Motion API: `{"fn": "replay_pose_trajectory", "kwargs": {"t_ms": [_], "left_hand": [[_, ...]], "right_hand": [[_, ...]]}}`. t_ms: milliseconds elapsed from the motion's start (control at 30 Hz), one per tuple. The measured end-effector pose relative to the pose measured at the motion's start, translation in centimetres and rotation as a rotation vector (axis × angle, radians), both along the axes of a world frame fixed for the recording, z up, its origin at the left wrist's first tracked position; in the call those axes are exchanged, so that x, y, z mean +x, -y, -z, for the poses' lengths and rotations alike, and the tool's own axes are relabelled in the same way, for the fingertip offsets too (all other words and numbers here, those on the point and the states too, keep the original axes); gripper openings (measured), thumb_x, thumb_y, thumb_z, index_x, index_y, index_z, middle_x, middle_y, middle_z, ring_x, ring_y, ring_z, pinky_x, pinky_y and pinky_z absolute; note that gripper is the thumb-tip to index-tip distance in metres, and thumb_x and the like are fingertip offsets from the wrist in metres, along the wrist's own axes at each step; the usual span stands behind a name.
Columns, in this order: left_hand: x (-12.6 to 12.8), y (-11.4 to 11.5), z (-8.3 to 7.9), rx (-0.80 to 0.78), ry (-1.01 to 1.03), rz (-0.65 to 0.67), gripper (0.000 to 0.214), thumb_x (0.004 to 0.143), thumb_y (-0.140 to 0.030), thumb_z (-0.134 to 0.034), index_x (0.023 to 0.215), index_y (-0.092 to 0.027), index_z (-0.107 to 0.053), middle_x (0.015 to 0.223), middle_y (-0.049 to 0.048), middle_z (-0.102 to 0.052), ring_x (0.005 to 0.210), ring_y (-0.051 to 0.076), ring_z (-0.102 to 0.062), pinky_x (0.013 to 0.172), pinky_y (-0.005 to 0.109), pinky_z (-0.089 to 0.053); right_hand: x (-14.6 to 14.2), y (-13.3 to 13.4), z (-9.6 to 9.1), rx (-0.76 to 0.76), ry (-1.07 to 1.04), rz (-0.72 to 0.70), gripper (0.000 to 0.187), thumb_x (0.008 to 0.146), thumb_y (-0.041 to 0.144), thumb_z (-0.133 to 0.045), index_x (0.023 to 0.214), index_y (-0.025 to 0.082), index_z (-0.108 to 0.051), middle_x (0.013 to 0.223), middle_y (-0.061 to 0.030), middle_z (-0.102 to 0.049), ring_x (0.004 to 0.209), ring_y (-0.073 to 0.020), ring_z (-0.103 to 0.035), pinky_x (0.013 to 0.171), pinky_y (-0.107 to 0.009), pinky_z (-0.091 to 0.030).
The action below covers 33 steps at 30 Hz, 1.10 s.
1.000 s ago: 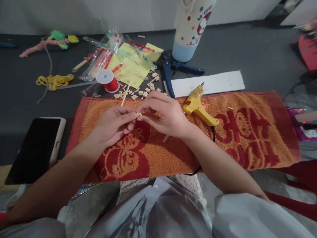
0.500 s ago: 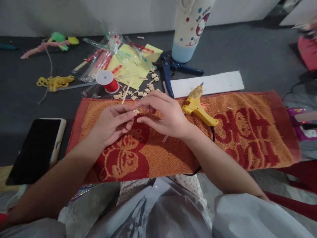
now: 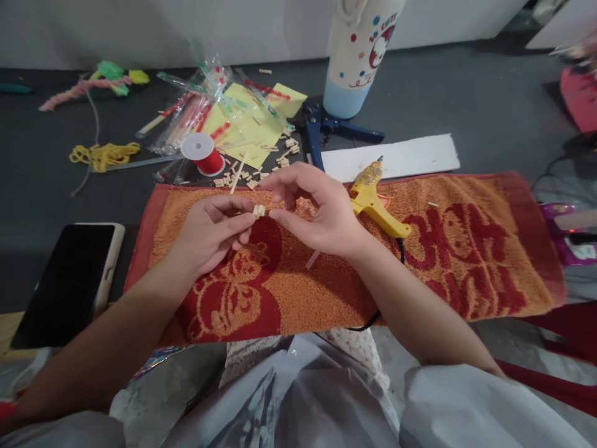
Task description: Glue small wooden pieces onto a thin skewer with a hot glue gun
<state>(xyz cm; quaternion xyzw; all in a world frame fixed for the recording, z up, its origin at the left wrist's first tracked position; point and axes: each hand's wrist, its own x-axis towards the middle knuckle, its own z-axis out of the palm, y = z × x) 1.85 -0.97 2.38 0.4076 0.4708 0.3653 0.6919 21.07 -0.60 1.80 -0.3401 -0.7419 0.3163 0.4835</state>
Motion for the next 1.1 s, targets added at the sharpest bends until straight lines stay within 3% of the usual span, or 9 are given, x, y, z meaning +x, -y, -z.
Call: {"fn": "replay_pose_trajectory", "kwargs": {"t_ms": [200,600,867,1100], "left_hand": [[-0.1,0.0,0.1,0.067,-0.001,0.002,0.02,0.062,-0.024,-0.08,0.075,-0.018,-0.066,0.057,-0.0049,-0.06,0.042,0.004,-0.052,0.039,0.016,-0.039],[-0.4,0.3,0.6,0.21,-0.1,0.036,0.016,0.071,-0.027,-0.077,0.081,-0.019,-0.068,0.065,-0.0023,-0.065,0.046,0.005,-0.055,0.046,0.016,-0.046],[0.0,0.7,-0.1,0.325,-0.1,-0.068,0.016,0.069,-0.023,-0.078,0.08,-0.018,-0.067,0.074,-0.0009,-0.068,0.055,0.007,-0.06,0.048,0.018,-0.048],[-0.2,1.3,-0.2,0.448,-0.226,-0.085,0.009,0.075,-0.025,-0.074,0.084,-0.023,-0.072,0.085,0.0011,-0.069,0.064,0.009,-0.062,0.056,0.022,-0.05]], "right_hand": [[0.0,0.0,0.0,-0.1,-0.031,0.016,0.03,0.084,0.037,-0.069,0.108,0.021,-0.062,0.086,-0.0031,-0.062,0.077,-0.014,-0.06,0.069,-0.03,-0.055],[-0.4,0.2,0.3,-0.13,-0.055,-0.072,0.036,0.081,0.024,-0.071,0.114,0.019,-0.059,0.092,-0.0023,-0.066,0.082,-0.0127,-0.065,0.075,-0.029,-0.057],[-0.9,0.2,0.7,-0.183,-0.177,-0.087,0.041,0.08,0.028,-0.074,0.115,0.018,-0.056,0.086,-0.0002,-0.066,0.078,-0.0103,-0.066,0.074,-0.025,-0.057],[-0.6,0.1,0.7,-0.22,-0.153,-0.112,0.042,0.083,0.028,-0.071,0.12,0.02,-0.053,0.088,-0.0005,-0.065,0.083,-0.0113,-0.067,0.075,-0.025,-0.058]]}}
